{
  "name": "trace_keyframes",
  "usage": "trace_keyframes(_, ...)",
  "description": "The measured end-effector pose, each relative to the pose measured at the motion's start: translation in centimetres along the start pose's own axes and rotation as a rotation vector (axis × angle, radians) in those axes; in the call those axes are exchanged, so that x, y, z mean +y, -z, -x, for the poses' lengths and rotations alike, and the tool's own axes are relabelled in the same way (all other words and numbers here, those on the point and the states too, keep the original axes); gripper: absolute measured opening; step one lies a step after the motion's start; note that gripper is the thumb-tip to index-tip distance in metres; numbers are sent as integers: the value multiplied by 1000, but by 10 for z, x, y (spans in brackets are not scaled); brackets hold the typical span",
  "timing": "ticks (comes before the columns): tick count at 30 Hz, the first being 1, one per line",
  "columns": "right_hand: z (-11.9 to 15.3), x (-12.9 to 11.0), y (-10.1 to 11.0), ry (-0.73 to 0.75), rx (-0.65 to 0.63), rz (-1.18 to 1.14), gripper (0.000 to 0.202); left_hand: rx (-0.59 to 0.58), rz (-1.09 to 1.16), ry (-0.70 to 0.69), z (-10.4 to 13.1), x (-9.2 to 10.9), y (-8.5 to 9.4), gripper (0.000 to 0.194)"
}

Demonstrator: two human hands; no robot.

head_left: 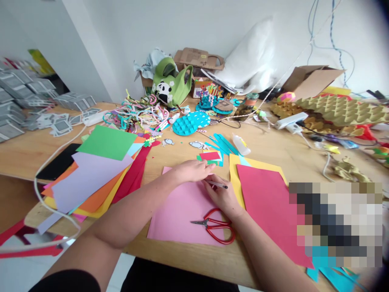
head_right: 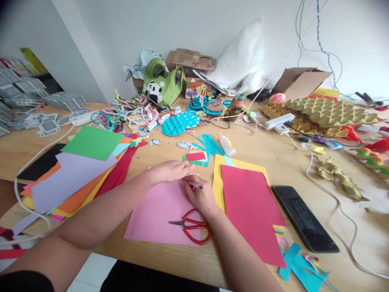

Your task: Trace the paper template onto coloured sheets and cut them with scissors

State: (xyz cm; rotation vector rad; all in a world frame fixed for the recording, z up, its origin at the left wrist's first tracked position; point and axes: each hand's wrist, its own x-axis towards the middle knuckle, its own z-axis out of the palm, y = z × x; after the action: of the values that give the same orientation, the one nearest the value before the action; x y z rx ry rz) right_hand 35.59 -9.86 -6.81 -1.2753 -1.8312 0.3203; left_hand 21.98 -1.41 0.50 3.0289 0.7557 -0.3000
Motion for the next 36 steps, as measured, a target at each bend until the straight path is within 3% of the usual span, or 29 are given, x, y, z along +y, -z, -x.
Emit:
trace_keyframes(14, 1, 3, 2, -69, -27, -22, 6, -4, 21, 1, 4, 1, -1, 30)
trace_keyframes(20, 0, -1, 7, -150, -45, -23, 10, -43, 179, 140, 11, 9, 7, 28)
trace_keyframes(24, -2, -3, 11, -181, -59, -20, 13, -42, 246, 238, 12, 9, 1, 25)
trace_keyframes(36, -1, 1, 14, -231, -51, -14, 14, 53, 296, 219, 20, 11, -13, 18)
